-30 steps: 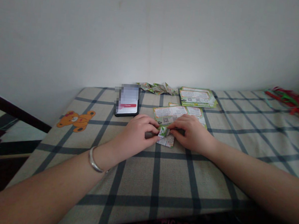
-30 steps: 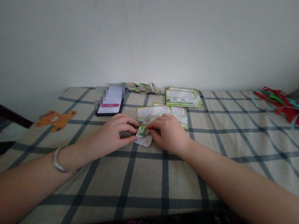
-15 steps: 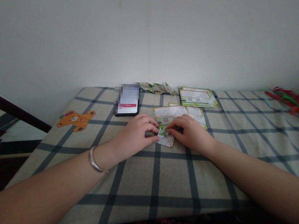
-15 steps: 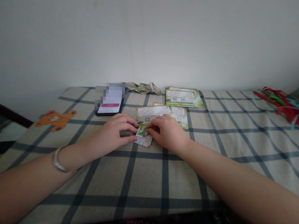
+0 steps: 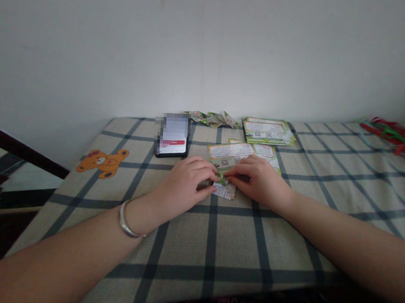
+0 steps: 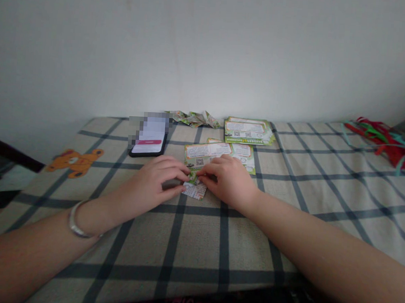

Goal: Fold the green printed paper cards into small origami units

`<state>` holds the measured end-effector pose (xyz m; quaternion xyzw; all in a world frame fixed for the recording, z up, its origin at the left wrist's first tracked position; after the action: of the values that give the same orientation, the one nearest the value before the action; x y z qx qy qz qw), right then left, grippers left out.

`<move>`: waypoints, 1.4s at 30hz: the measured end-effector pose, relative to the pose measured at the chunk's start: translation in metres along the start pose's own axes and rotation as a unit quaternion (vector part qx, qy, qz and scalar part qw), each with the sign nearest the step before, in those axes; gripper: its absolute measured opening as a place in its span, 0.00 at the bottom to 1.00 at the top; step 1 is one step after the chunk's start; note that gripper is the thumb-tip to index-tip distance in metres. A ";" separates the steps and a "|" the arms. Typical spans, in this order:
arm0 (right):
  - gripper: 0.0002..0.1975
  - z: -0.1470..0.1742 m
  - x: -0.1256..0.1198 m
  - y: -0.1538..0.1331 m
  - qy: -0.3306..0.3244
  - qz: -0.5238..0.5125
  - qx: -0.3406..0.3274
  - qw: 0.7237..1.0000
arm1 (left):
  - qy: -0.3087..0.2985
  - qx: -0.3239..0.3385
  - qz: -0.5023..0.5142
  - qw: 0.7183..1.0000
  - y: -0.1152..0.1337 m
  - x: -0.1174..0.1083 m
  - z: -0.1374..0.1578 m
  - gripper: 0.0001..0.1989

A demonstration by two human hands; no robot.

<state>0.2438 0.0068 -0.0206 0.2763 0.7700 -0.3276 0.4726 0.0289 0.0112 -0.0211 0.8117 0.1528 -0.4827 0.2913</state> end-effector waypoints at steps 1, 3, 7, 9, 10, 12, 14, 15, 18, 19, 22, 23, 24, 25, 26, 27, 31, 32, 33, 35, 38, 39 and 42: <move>0.07 0.000 0.000 0.000 -0.002 0.011 -0.006 1.000 | 0.001 0.008 -0.005 1.000 0.000 0.000 0.000 0.04; 0.07 0.001 -0.001 0.000 -0.006 0.028 -0.016 0.999 | -0.001 0.024 -0.016 1.000 0.001 -0.001 0.000 0.04; 0.06 0.002 -0.004 -0.002 -0.011 0.061 -0.034 0.997 | -0.006 0.038 -0.040 0.998 0.004 -0.002 0.000 0.04; 0.06 0.002 -0.005 -0.004 -0.010 0.075 -0.045 0.996 | -0.009 0.047 -0.051 0.998 0.005 -0.003 0.001 0.04; 0.07 0.003 -0.005 -0.004 -0.008 0.078 -0.050 0.996 | -0.010 0.052 -0.056 0.997 0.006 -0.003 0.001 0.05; 0.08 0.003 -0.006 -0.005 0.000 0.077 -0.065 0.995 | -0.011 0.063 -0.069 0.996 0.006 -0.003 0.002 0.06; 0.09 0.004 -0.007 -0.006 0.014 0.064 -0.093 0.994 | -0.010 0.072 -0.083 0.994 0.007 -0.002 0.003 0.06; 0.09 0.004 -0.007 -0.006 0.019 0.054 -0.112 0.992 | -0.008 0.077 -0.091 0.993 0.007 -0.002 0.003 0.06; 0.11 0.005 -0.007 -0.006 0.017 0.035 -0.158 0.987 | -0.004 0.077 -0.109 0.991 0.009 -0.002 0.002 0.06; 0.11 0.005 -0.007 -0.006 0.010 0.039 -0.167 0.985 | -0.006 0.073 -0.114 0.991 0.010 -0.002 0.002 0.06; 0.11 0.005 -0.008 -0.006 -0.013 0.071 -0.183 0.981 | -0.021 0.061 -0.123 0.990 0.011 -0.003 0.001 0.06; 0.11 0.006 -0.008 -0.006 -0.019 0.082 -0.184 0.979 | -0.026 0.061 -0.124 0.990 0.011 -0.003 0.001 0.06; 0.11 0.006 -0.008 -0.006 -0.022 0.091 -0.182 0.979 | -0.030 0.062 -0.123 0.990 0.011 -0.003 0.001 0.06; 0.11 0.006 -0.008 -0.006 -0.022 0.097 -0.178 0.979 | -0.032 0.064 -0.120 0.990 0.010 -0.002 0.002 0.05; 0.11 0.006 -0.009 -0.006 -0.023 0.099 -0.172 0.980 | -0.032 0.067 -0.117 0.990 0.010 -0.002 0.002 0.05; 0.11 0.006 -0.009 -0.006 -0.027 0.098 -0.167 0.981 | -0.031 0.071 -0.116 0.990 0.009 -0.002 0.003 0.05; 0.10 0.006 -0.011 -0.008 -0.055 0.092 -0.147 0.983 | -0.031 0.084 -0.129 0.988 0.007 -0.001 0.005 0.06; 0.10 0.006 -0.012 -0.009 -0.059 0.095 -0.143 0.983 | -0.035 0.089 -0.137 0.986 0.007 -0.001 0.006 0.06; 0.11 0.006 -0.012 -0.009 -0.061 0.100 -0.141 0.983 | -0.038 0.094 -0.145 0.984 0.007 0.000 0.006 0.06; 0.11 0.006 -0.013 -0.011 -0.065 0.109 -0.142 0.982 | -0.041 0.106 -0.161 0.980 0.008 0.000 0.006 0.05; 0.10 0.007 -0.013 -0.011 -0.063 0.115 -0.149 0.980 | -0.041 0.116 -0.181 0.976 0.008 0.001 0.006 0.06; 0.10 0.007 -0.013 -0.011 -0.061 0.115 -0.153 0.980 | -0.043 0.114 -0.183 0.976 0.008 0.001 0.006 0.07; 0.11 0.008 -0.014 -0.010 -0.057 0.100 -0.158 0.981 | -0.051 0.099 -0.171 0.979 0.009 0.000 0.007 0.08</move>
<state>0.2466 -0.0072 -0.0087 0.2542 0.7525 -0.1679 0.5839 0.0292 0.0003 -0.0210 0.7725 0.2258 -0.5791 0.1296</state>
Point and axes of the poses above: each hand's wrist, its own z-axis away from the middle knuckle, its own x-axis out of the palm, y = z × x, the point moved 1 cm from there along -z, towards the middle knuckle
